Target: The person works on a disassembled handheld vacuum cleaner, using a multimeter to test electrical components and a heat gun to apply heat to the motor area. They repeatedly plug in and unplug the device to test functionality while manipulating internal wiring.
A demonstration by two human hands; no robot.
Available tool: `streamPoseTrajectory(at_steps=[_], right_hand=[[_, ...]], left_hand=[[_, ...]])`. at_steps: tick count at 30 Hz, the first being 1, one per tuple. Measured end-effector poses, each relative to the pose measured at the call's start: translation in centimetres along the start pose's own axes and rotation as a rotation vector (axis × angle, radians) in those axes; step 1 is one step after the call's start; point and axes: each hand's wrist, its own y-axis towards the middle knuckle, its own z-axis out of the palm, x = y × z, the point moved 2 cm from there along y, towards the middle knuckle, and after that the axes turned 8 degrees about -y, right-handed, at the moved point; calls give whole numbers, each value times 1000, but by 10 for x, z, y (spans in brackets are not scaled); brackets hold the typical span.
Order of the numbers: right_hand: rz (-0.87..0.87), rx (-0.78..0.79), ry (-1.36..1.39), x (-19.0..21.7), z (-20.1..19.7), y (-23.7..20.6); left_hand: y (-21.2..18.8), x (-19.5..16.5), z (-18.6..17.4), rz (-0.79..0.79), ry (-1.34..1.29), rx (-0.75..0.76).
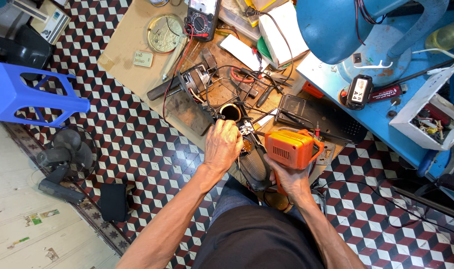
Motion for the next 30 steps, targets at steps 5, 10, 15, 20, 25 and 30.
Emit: streamPoseTrajectory(at_steps=[5, 10, 15, 20, 25, 30], right_hand=[[3, 5, 11, -4, -1, 2], [30, 18, 46, -9, -3, 3], [63, -8, 91, -6, -11, -2], [40, -24, 70, 2, -17, 2], [41, -19, 84, 0, -16, 2], [36, -13, 117, -3, -12, 3]], left_hand=[[-1, -3, -2, 1, -94, -82], [-1, -3, -3, -59, -134, -50], [3, -1, -12, 94, -89, 18], [5, -5, -2, 41, -17, -1], [8, -8, 25, -14, 164, -151], [8, -1, 44, -134, 177, -46]])
